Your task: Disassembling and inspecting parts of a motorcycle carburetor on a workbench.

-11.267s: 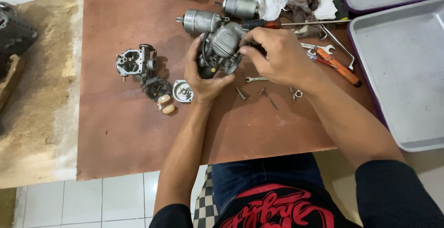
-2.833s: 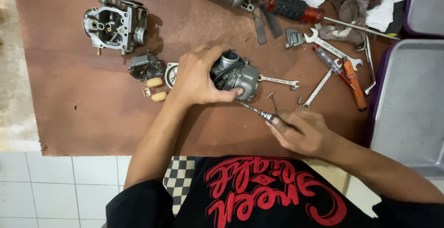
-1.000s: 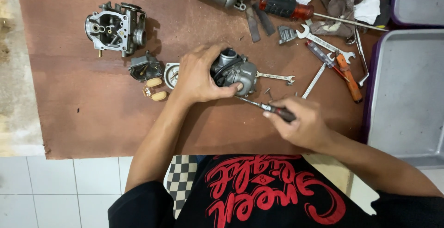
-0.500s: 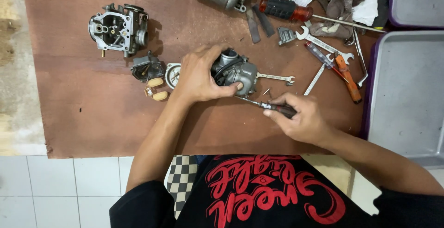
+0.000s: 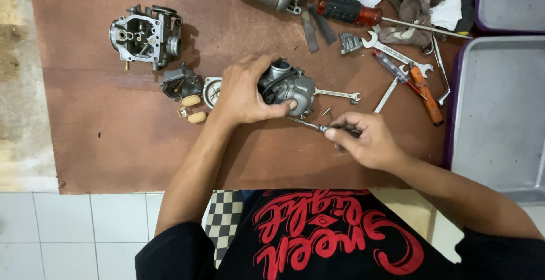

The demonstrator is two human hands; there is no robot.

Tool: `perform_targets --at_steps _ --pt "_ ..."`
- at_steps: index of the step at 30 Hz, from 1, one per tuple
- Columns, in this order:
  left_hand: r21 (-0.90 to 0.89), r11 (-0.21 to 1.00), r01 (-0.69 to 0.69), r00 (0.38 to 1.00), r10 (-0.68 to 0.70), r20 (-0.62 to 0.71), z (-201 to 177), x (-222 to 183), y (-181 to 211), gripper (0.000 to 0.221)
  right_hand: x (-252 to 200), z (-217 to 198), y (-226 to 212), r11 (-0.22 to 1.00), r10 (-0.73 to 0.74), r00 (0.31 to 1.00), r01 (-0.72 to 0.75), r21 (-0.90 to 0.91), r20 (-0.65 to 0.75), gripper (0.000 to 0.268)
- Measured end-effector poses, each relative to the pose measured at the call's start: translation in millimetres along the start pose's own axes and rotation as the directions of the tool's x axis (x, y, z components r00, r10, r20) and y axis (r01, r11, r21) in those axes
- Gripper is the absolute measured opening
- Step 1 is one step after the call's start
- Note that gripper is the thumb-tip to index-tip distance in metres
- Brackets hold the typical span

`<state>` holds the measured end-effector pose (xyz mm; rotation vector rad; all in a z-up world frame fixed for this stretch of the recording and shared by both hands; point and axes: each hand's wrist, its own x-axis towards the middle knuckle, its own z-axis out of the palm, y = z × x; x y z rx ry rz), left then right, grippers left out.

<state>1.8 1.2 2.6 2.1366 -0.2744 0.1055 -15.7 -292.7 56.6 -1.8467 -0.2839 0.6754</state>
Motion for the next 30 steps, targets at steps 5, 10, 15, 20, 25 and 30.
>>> perform_targets --at_steps 5,10,15,20,25,30 --pt "0.000 1.000 0.016 1.000 -0.016 -0.007 0.7 -2.1 -1.0 0.079 1.2 2.9 12.7 0.745 -0.522 0.853 0.451 -0.492 -0.007 0.012" --pt "0.011 1.000 0.020 1.000 -0.020 -0.008 -0.6 -0.7 3.6 0.078 4.4 -1.8 25.3 0.347 -0.742 0.647 0.594 -0.726 0.175 0.014" --pt "0.035 0.999 0.014 1.000 -0.013 -0.023 1.3 -0.5 1.6 0.078 8.4 -5.2 17.9 -0.132 -0.818 0.375 0.616 -0.777 0.436 0.015" --pt "0.022 1.000 0.022 0.999 -0.021 -0.031 8.0 -2.3 -5.9 0.077 12.0 -1.9 50.7 0.026 -0.849 0.444 0.576 -0.817 0.286 0.026" --pt "0.030 0.999 0.026 0.999 -0.026 -0.019 3.3 -1.3 3.7 0.076 8.6 3.3 6.0 0.113 -0.836 0.495 0.577 -0.809 0.236 0.019" --pt "0.027 0.999 0.023 0.999 -0.022 -0.035 6.4 -1.8 -2.4 0.076 11.3 0.5 29.8 0.004 -0.862 0.414 0.585 -0.811 0.294 0.026"
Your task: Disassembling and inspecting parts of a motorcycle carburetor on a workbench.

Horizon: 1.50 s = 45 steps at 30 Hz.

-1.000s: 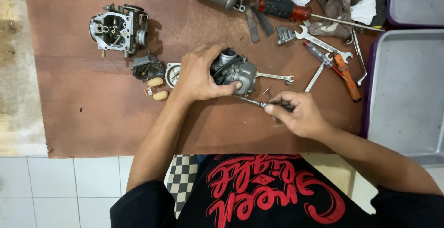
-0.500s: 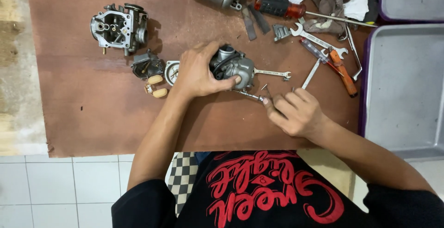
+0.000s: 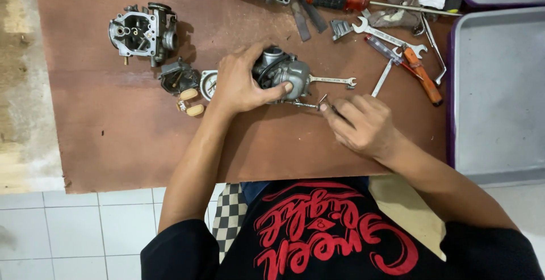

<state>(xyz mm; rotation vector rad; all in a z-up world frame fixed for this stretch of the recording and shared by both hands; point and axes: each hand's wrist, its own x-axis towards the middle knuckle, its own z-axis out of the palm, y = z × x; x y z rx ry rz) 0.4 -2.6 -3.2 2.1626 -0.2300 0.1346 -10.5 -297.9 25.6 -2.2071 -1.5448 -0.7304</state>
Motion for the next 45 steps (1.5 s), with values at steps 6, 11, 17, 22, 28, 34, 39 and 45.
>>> perform_targets --at_steps 6,11,17,22,28,34,39,45 --pt "0.004 1.000 0.013 1.000 -0.013 -0.013 -0.8 0.5 7.6 0.075 3.4 10.6 -5.0 0.990 0.111 0.994 -0.112 -0.084 -0.017 0.018" --pt "0.014 1.000 0.024 0.999 -0.023 -0.028 -0.1 1.7 11.9 0.075 21.0 -13.9 -15.8 0.989 0.042 0.999 -0.039 -0.144 0.016 0.020" --pt "0.034 0.997 0.070 0.996 -0.068 -0.049 7.4 0.2 18.0 0.075 -27.0 20.0 1.6 0.991 0.086 0.996 -0.089 -0.100 -0.035 0.010" --pt "0.100 0.987 0.125 0.991 -0.120 -0.062 13.2 -1.4 23.2 0.075 -9.3 9.5 21.9 0.995 0.086 0.996 -0.085 -0.047 0.020 0.016" --pt "0.175 0.984 0.029 0.979 0.007 -0.201 15.7 -5.8 31.4 0.072 13.1 -14.8 13.5 0.964 0.263 0.945 -0.264 -0.022 0.193 0.014" --pt "0.194 0.981 0.023 0.977 0.019 -0.211 14.7 -5.7 32.3 0.072 9.3 -5.1 6.0 0.972 0.233 0.938 -0.216 -0.093 0.258 0.013" --pt "0.150 0.988 0.019 0.984 0.008 -0.179 12.6 -5.2 34.7 0.071 3.0 10.0 3.9 0.964 0.266 0.957 -0.264 -0.029 0.115 0.016" --pt "0.177 0.983 0.046 0.986 -0.016 -0.164 13.7 -6.5 32.2 0.075 42.0 7.4 -19.2 0.827 0.425 0.900 -0.429 0.364 0.095 0.012"
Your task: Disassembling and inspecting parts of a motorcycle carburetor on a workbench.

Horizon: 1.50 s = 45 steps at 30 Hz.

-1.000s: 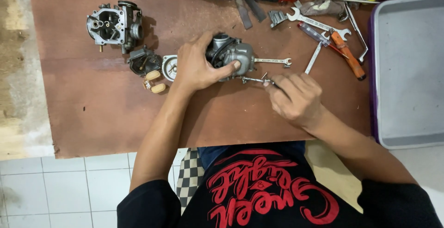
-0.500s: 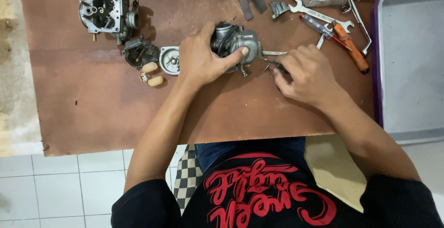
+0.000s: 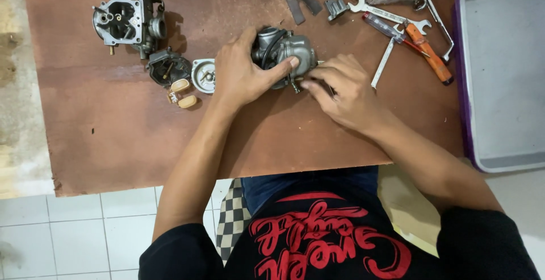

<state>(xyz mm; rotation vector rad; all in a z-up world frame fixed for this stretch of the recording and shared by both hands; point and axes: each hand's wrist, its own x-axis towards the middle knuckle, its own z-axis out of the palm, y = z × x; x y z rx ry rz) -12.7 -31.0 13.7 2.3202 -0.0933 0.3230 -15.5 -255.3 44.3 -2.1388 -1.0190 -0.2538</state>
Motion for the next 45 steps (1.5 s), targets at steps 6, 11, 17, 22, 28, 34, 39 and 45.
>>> perform_targets --at_steps 6,11,17,22,28,34,39,45 --pt "-0.046 0.999 -0.008 1.000 0.008 0.013 -3.3 2.3 2.4 0.073 0.2 9.3 -2.8 0.987 0.111 0.993 -0.104 0.124 -0.047 0.012" --pt "-0.074 0.997 -0.018 0.999 0.020 0.031 -4.8 2.8 2.4 0.073 -1.6 12.9 -2.5 0.991 0.076 0.994 -0.067 0.113 -0.076 0.016" --pt "-0.102 0.995 -0.018 0.998 0.024 0.054 -6.4 3.4 2.7 0.072 -5.4 19.5 1.9 0.995 0.004 0.992 0.008 0.099 -0.129 0.019" --pt "-0.100 0.995 -0.009 0.998 0.015 0.060 -6.5 3.0 3.6 0.072 -4.3 17.2 -3.7 0.993 0.037 0.991 -0.022 0.114 -0.131 0.015" --pt "-0.054 0.998 0.012 0.998 -0.008 0.063 -5.2 1.8 2.2 0.073 -0.8 12.0 -11.4 0.988 0.121 0.986 -0.109 0.105 -0.117 0.011" --pt "-0.080 0.997 -0.012 0.999 0.015 0.045 -5.7 2.5 3.7 0.071 -5.1 15.8 -3.0 0.981 0.093 0.991 -0.076 0.176 -0.092 0.016" --pt "-0.061 0.998 0.012 0.998 -0.008 0.064 -5.9 2.2 4.9 0.073 -4.9 16.6 -3.0 0.982 0.103 0.989 -0.083 0.170 -0.110 0.015" --pt "-0.078 0.997 0.000 0.997 0.006 0.073 -5.9 1.9 3.9 0.070 -4.9 16.1 -6.7 0.975 0.141 0.983 -0.117 0.189 -0.117 0.015"
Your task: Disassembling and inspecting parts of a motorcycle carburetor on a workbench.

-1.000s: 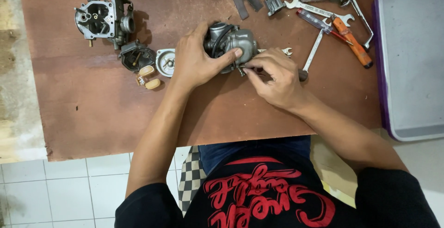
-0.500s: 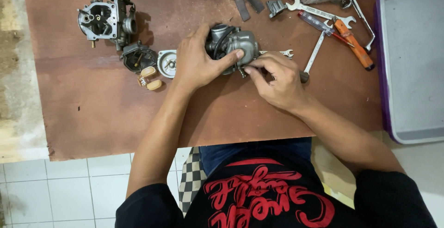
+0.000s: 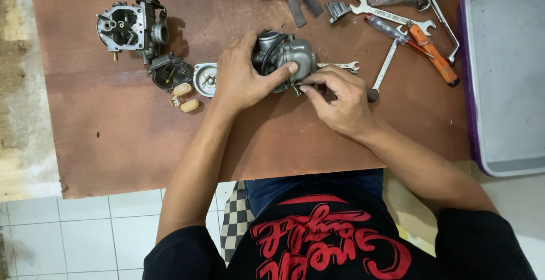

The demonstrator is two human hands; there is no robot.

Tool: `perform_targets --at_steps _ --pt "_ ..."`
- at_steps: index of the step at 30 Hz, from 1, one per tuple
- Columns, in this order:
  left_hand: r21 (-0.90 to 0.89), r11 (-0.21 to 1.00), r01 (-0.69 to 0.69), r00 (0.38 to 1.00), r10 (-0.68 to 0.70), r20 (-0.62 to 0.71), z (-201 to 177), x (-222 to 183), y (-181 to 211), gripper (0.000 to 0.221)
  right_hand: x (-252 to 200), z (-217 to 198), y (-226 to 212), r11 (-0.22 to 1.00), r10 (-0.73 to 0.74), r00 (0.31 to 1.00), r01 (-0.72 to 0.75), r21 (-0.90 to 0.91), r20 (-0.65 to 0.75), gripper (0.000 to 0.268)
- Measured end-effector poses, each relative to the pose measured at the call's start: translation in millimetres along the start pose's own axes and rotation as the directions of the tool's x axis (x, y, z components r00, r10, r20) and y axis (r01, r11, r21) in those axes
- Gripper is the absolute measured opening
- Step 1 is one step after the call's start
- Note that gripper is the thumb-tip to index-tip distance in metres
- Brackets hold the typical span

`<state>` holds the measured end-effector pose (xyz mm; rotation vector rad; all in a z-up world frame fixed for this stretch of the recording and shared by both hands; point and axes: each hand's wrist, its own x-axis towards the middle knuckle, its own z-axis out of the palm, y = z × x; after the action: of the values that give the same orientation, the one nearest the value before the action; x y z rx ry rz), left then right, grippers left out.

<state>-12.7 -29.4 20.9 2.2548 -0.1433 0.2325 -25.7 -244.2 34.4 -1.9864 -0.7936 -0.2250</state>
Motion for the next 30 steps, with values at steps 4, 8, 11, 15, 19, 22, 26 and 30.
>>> perform_targets --at_steps 4,8,11,15,19,22,26,30 --pt "-0.007 1.000 -0.003 1.000 0.003 0.005 -1.4 -0.4 0.1 0.072 -0.6 0.2 -0.9 1.000 0.008 1.000 -0.008 0.009 -0.015 0.017" --pt "-0.016 1.000 -0.008 1.000 0.009 0.013 -0.1 -0.6 -1.3 0.070 -0.1 -2.1 -3.6 1.000 0.022 1.000 -0.022 0.008 0.010 0.013" --pt "-0.010 1.000 -0.005 1.000 0.005 0.009 -0.1 -0.3 -1.5 0.072 -0.9 -0.3 -1.6 1.000 0.030 1.000 -0.030 0.009 0.008 0.011" --pt "-0.003 1.000 0.007 1.000 -0.007 0.010 -0.6 -0.5 -2.0 0.074 -0.4 1.8 -5.0 0.998 0.063 0.998 -0.063 -0.003 -0.011 0.008" --pt "-0.030 1.000 -0.010 1.000 0.011 0.023 -2.9 -1.0 -1.4 0.070 -1.5 2.2 -4.1 0.998 0.061 0.998 -0.061 0.009 -0.007 0.009" --pt "-0.051 0.999 -0.017 1.000 0.018 0.024 -4.1 -0.5 1.1 0.068 -1.3 1.6 -4.3 0.998 0.062 0.998 -0.061 0.034 -0.014 0.010" --pt "-0.058 0.998 -0.012 1.000 0.013 0.016 -4.6 -0.1 1.4 0.069 0.4 1.5 -4.2 1.000 0.010 1.000 -0.010 0.001 -0.019 0.013" --pt "-0.042 0.999 -0.012 1.000 0.013 0.024 -4.5 0.2 1.5 0.068 1.2 1.6 -4.9 0.999 -0.036 0.999 0.035 -0.014 -0.034 0.017"
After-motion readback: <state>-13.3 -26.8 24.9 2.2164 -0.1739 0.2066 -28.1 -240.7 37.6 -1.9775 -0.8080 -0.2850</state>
